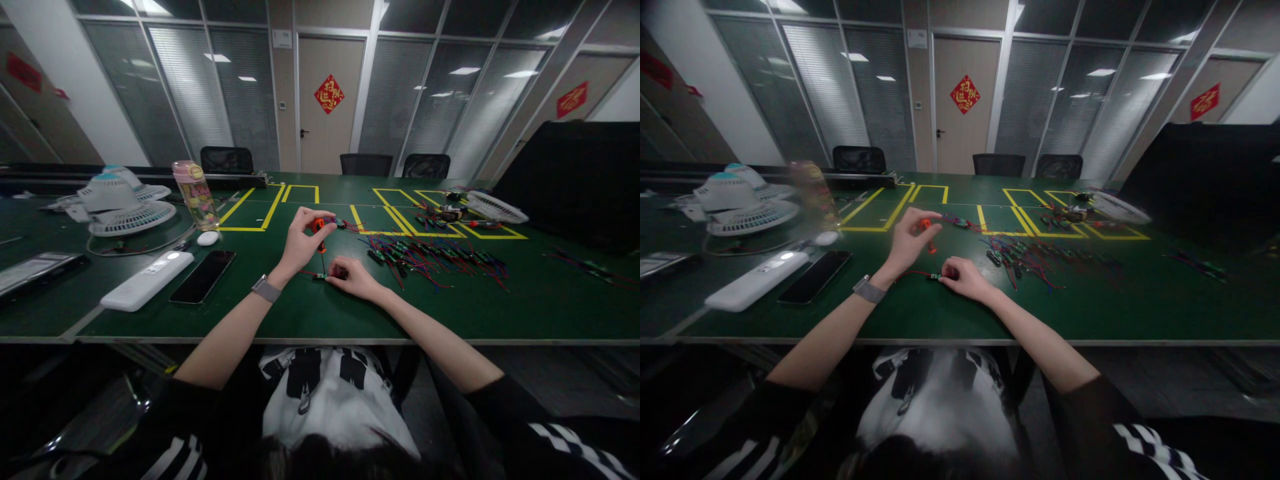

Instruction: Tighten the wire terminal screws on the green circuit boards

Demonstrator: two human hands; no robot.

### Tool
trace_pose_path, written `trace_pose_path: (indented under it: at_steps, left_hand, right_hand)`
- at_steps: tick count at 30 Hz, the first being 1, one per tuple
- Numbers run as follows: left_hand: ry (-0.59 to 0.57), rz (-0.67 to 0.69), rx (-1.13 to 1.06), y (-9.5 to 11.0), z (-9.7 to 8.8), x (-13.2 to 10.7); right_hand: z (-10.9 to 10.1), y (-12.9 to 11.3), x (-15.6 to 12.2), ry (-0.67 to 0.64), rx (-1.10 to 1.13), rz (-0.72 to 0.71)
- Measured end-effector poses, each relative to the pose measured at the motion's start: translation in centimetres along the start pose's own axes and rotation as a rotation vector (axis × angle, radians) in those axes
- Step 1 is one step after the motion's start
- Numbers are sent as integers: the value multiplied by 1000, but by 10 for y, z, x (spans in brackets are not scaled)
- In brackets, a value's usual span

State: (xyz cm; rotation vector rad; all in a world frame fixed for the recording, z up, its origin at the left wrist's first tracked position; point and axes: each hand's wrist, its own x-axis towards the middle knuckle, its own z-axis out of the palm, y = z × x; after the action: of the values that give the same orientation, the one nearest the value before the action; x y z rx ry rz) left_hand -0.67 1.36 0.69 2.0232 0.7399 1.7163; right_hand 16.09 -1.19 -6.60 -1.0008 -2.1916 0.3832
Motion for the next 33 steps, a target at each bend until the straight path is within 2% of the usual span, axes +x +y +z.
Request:
trace_pose_path:
  at_steps: [2,7,14,21,26,29,33]
  left_hand:
    - [-30,-7,-25,0,-2,2]
    - [-139,-93,-256,-2,-2,5]
    - [-78,-30,-114,-1,-5,4]
    - [-95,-84,-245,0,-3,5]
    - [10,-43,-53,1,-4,4]
    - [-12,-41,-61,1,-6,5]
    - [-101,-90,-242,-2,-4,6]
  right_hand:
    - [0,-1,0,-2,-3,9]
    - [0,-1,0,0,11,5]
    - [1,1,-1,6,10,0]
    - [1,2,0,9,11,-19]
    - [1,0,0,5,3,-16]
    - [0,1,0,1,-2,-11]
    - [1,2,0,1,0,2]
